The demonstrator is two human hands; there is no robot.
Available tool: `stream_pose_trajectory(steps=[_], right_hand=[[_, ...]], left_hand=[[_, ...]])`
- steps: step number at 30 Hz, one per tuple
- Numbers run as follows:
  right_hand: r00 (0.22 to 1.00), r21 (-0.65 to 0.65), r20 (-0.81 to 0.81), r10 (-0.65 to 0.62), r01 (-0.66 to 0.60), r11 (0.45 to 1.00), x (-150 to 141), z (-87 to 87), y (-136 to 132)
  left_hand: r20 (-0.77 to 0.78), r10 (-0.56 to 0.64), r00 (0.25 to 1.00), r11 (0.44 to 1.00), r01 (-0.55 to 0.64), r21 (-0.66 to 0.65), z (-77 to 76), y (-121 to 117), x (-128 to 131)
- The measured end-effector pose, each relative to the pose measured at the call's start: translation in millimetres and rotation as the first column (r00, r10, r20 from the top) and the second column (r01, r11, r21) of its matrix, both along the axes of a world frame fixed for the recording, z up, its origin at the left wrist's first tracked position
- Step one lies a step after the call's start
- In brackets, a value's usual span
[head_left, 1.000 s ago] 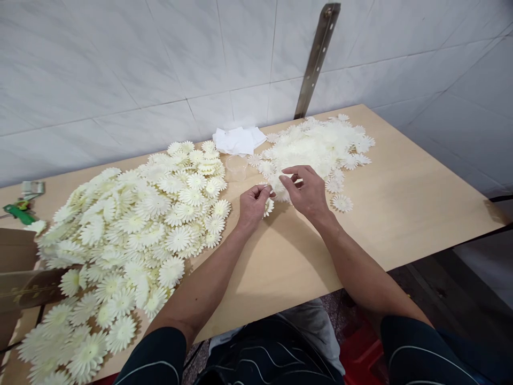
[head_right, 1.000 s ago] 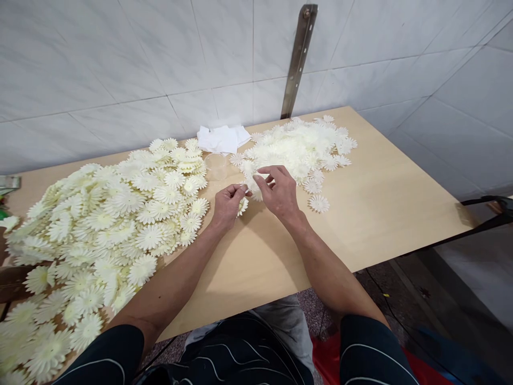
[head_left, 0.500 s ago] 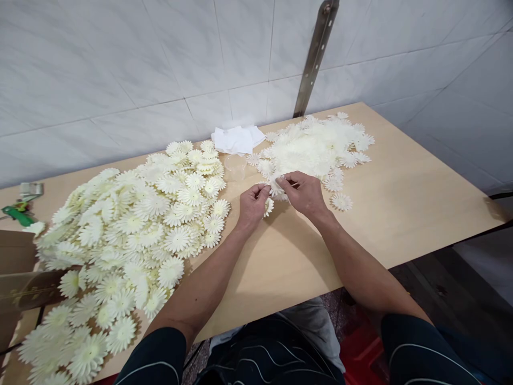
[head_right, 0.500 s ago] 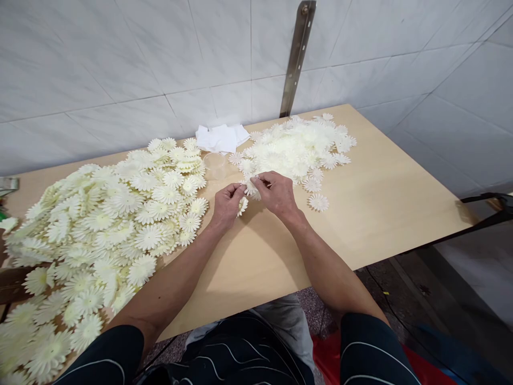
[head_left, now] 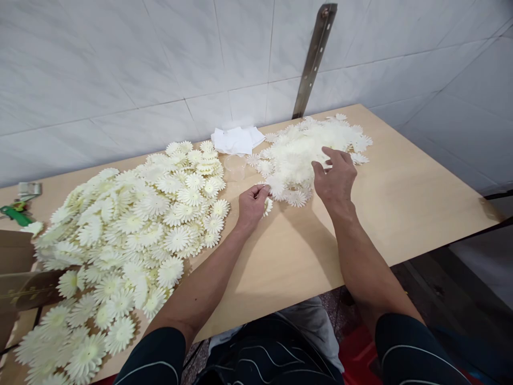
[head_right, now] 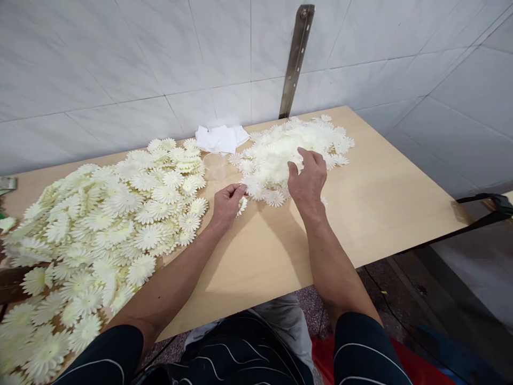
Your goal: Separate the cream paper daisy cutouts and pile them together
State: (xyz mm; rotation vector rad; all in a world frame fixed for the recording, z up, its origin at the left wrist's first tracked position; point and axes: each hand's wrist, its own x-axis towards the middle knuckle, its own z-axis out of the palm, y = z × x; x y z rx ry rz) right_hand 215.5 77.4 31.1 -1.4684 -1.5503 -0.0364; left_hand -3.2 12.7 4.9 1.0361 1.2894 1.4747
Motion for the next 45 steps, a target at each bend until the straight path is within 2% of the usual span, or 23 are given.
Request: stream_pose_trajectory(steps=[3,6,9,11,13,16,20,23,25,27,29,31,34,38,45], right_hand=[[0.998,0.022,0.068,-0.015,0.014,1.0,4,4.0,-2],[0.984,-0.088,-0.087,0.153,-0.16,0.983,-15,14.2,-17],[0.903,-0.237,-0.216,0.371,-0.417,0.878,-43,20.2,-35],[0.876,-0.312,-0.239,0.418,-0.477,0.822,-58,19.4,-41],[0.885,-0.349,-0.252,0.391,-0.46,0.817,-64,16.1,-42],[0.925,-0.321,-0.253,0.283,-0.356,0.878,-54,10.9,-33],[0.985,-0.169,-0.136,0.103,-0.125,0.978,-16,8.0,-11],[0.996,-0.029,-0.09,-0.012,0.009,1.0,5,9.4,-3],[0.994,-0.007,-0.111,-0.008,0.007,1.0,4,12.0,-5],[0.985,-0.071,-0.153,0.083,-0.094,0.993,-10,14.9,-14],[0.95,-0.205,-0.207,0.233,-0.275,0.939,-31,17.0,-25],[0.907,-0.337,-0.235,0.349,-0.412,0.846,-50,17.1,-37],[0.878,-0.47,-0.283,0.387,-0.478,0.742,-67,13.9,-46],[0.861,-0.516,-0.366,0.352,-0.503,0.694,-68,10.6,-46],[0.815,-0.508,-0.449,0.367,-0.571,0.645,-64,15.2,-45]], left_hand=[[0.001,0.001,1.0,1.0,-0.001,0.005,0.4,0,0],[-0.006,0.001,1.0,1.0,0.0,0.02,0.7,-1,-1],[-0.04,-0.001,0.999,1.0,0.002,0.028,0.9,-1,-1],[-0.054,-0.007,0.999,0.999,0.009,0.033,1.2,-2,-1],[-0.054,-0.011,0.999,0.999,0.013,0.034,2.0,-2,-1],[-0.038,0.008,0.999,1.0,-0.007,0.028,3.3,-2,0],[0.011,0.036,0.999,0.999,-0.036,-0.017,2.5,-1,0],[0.072,0.027,0.997,0.996,-0.021,-0.083,0.1,1,0],[0.105,0.03,0.994,0.995,-0.02,-0.099,-1.2,2,0],[0.119,0.037,0.992,0.994,-0.025,-0.103,-1.9,3,1],[0.121,0.041,0.992,0.994,-0.028,-0.106,-2.4,4,1],[0.113,0.048,0.992,0.995,-0.038,-0.093,-2.9,4,0],[0.063,0.06,0.996,0.998,-0.059,-0.014,-3.6,4,-2],[-0.026,0.091,0.995,0.99,-0.088,0.107,-1.8,2,-3],[-0.157,0.104,0.982,0.977,-0.071,0.202,4.5,-7,-1]])
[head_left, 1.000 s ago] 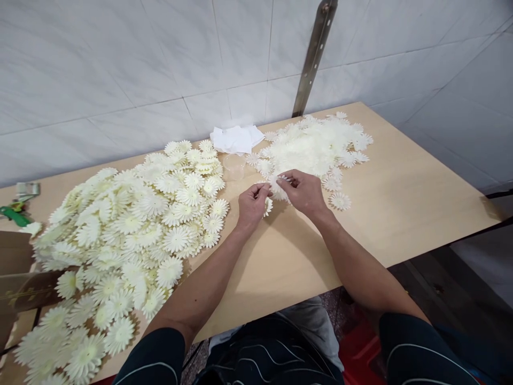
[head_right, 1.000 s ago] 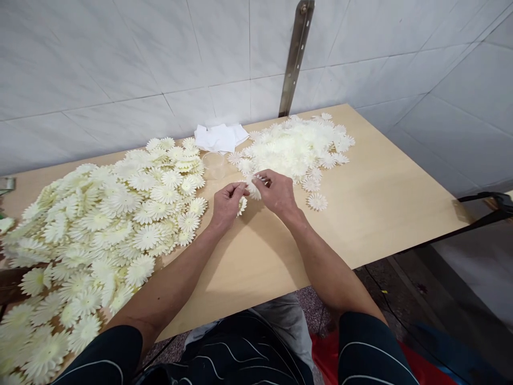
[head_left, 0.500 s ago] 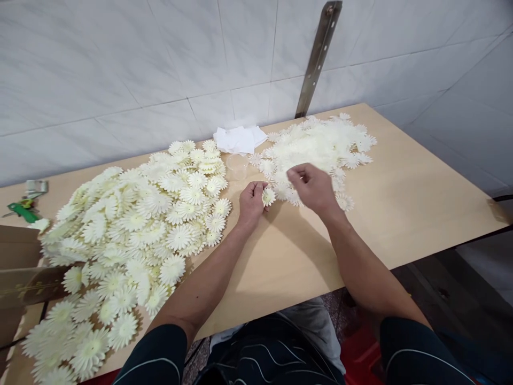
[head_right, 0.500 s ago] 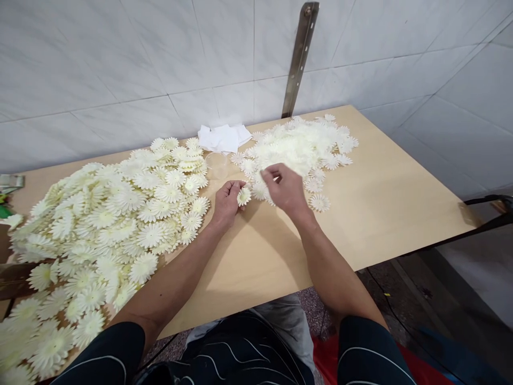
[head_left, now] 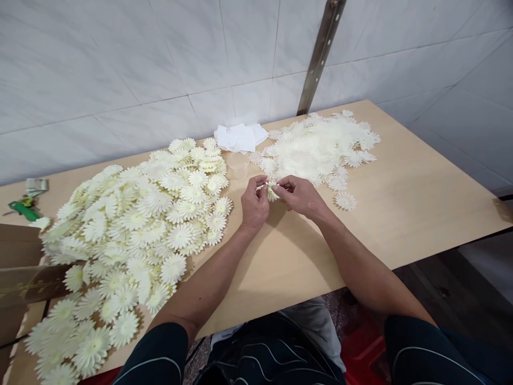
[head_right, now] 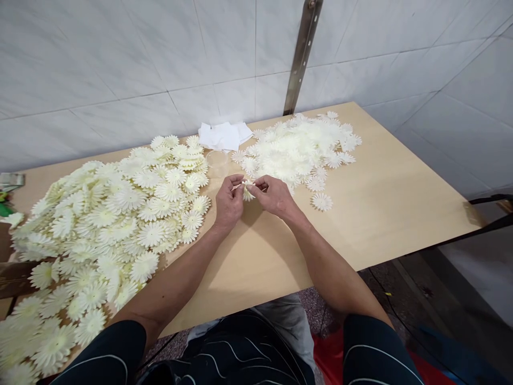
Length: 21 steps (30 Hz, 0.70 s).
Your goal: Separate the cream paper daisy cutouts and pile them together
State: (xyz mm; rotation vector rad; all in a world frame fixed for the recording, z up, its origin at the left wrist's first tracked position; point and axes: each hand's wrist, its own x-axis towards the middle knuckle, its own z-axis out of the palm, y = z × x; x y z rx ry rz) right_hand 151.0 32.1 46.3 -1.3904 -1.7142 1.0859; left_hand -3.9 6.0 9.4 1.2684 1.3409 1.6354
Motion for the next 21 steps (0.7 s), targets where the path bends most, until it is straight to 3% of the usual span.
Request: stream_pose_trajectory(steps=[6,12,16,19,21], right_hand=[[0.994,-0.02,-0.075,-0.076,0.075,0.997,-3,2.9,0],[0.989,-0.03,-0.135,-0.067,0.064,0.998,4,10.8,3],[0.991,-0.041,-0.124,-0.044,0.04,0.998,6,6.2,6],[0.99,0.157,-0.069,-0.125,0.134,0.978,5,-2.4,7],[0.977,0.405,-0.028,-0.212,0.205,0.891,4,-7.4,6]], left_hand=[[-0.015,-0.028,0.999,1.0,0.028,-0.007,0.6,-4,2],[0.284,-0.097,0.954,0.971,0.153,-0.182,-5.6,4,3],[0.398,-0.18,0.899,0.936,0.281,-0.211,-5.2,9,-2],[0.466,-0.195,0.863,0.926,0.318,-0.203,-2.6,9,-4],[0.483,-0.159,0.861,0.932,0.292,-0.215,-1.2,9,-4]])
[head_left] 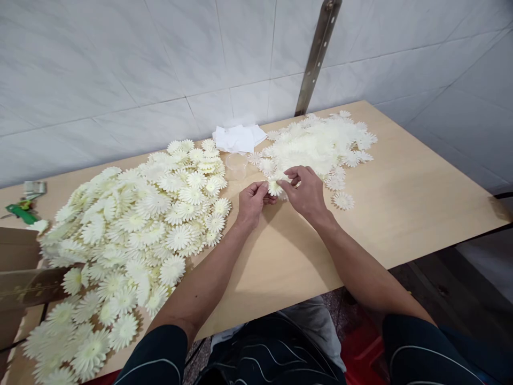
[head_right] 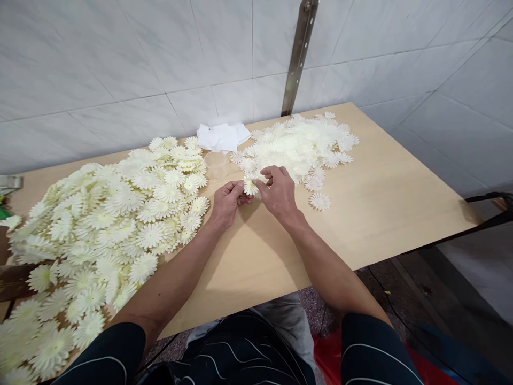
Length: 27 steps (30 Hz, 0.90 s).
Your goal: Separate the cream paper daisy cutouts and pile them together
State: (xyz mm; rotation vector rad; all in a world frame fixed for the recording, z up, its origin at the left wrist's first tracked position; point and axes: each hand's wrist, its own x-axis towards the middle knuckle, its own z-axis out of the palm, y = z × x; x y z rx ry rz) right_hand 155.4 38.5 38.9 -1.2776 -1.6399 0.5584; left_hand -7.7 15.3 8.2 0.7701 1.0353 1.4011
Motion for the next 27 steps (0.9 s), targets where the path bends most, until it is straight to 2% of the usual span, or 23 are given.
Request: stream_pose_trajectory(steps=[2,5,8,12,16,20,27], right_hand=[[0.997,0.186,0.078,-0.02,0.005,0.983,-2,-4.1,-2],[0.984,0.244,0.161,0.071,-0.11,0.964,-6,-9.9,-5],[0.974,0.186,0.198,0.107,-0.145,0.972,-9,-14.7,-5],[0.98,0.057,0.174,0.101,-0.113,0.992,-10,-12.8,-4],[0.995,-0.076,0.043,0.093,-0.09,0.993,-9,-5.0,-5],[0.989,-0.188,-0.099,0.106,-0.123,0.974,-9,-0.3,-5],[0.986,-0.229,-0.103,0.133,-0.154,0.961,-7,1.6,-4]], left_hand=[[-0.001,0.054,0.999,0.998,-0.054,-0.013,0.9,0,1],[0.012,0.111,0.994,0.994,-0.111,-0.004,2.0,0,4],[0.051,0.1,0.994,0.995,-0.1,-0.001,3.6,-1,4],[0.108,0.034,0.994,0.999,-0.031,-0.026,6.6,-2,2],[0.096,-0.014,0.995,0.999,0.018,-0.043,8.8,-2,-2],[0.081,-0.032,0.996,0.998,0.036,-0.046,9.0,-2,-3],[0.094,-0.021,0.995,0.999,0.024,-0.039,8.7,-1,-2]])
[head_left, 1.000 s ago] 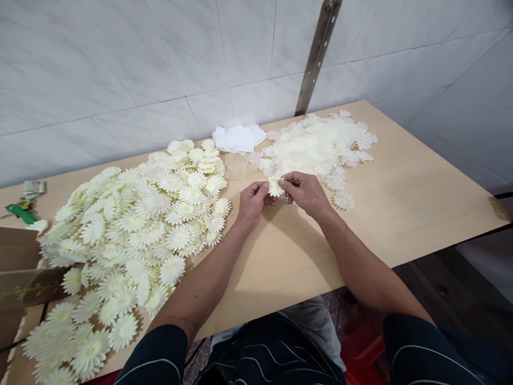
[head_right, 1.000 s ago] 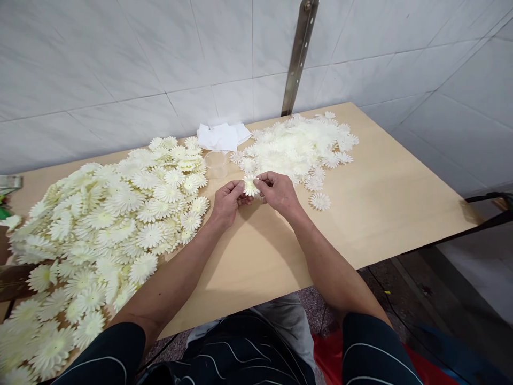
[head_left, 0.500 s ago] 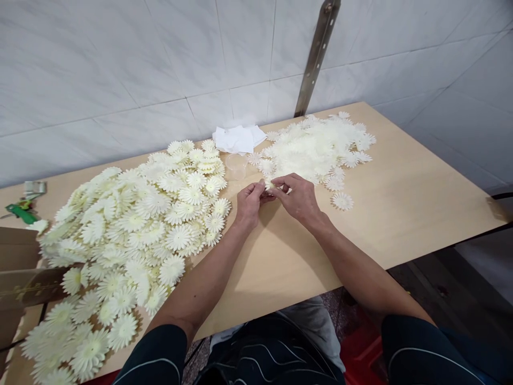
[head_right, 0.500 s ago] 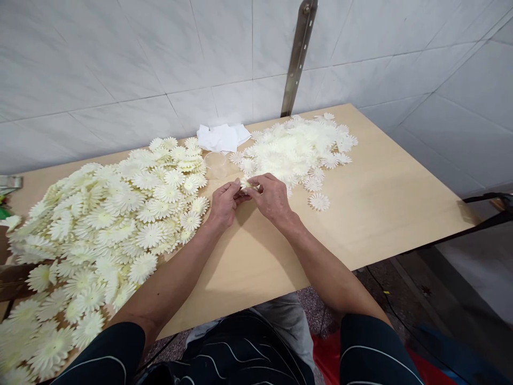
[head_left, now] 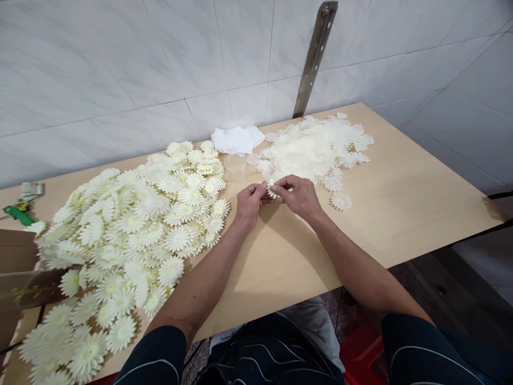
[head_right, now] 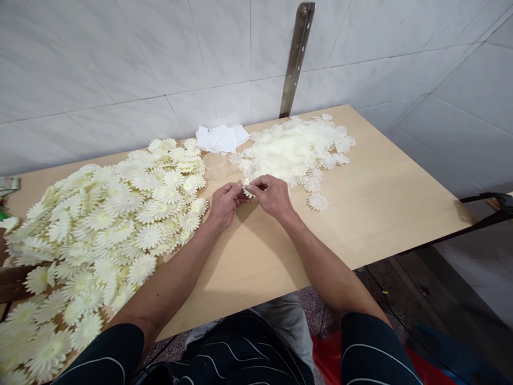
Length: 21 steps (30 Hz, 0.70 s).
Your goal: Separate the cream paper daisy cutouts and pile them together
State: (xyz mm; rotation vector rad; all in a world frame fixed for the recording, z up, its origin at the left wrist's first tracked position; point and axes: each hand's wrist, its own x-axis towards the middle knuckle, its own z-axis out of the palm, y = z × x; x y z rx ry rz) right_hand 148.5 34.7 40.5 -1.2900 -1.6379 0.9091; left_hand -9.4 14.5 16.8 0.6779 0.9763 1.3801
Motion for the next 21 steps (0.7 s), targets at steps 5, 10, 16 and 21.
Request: stream_pose_trajectory(steps=[5,10,16,21], right_hand=[[0.999,0.044,0.032,-0.044,0.042,0.998,-2.4,-2.0,-1.0],[0.992,0.113,0.101,-0.072,0.061,0.992,-3.9,-2.0,-3.1],[0.971,0.267,0.218,-0.1,0.039,0.963,-5.5,-3.7,-3.5],[0.961,0.3,0.257,-0.1,0.019,0.954,-5.9,-6.7,-3.5]], left_hand=[[0.021,0.01,1.0,1.0,-0.01,-0.02,0.4,0.8,-1.4],[0.018,0.01,1.0,1.0,-0.01,-0.021,0.5,1.2,-1.5],[0.008,0.005,1.0,1.0,-0.005,-0.029,0.8,1.0,-0.3],[0.009,-0.004,1.0,1.0,0.004,0.002,1.0,-1.2,1.9]])
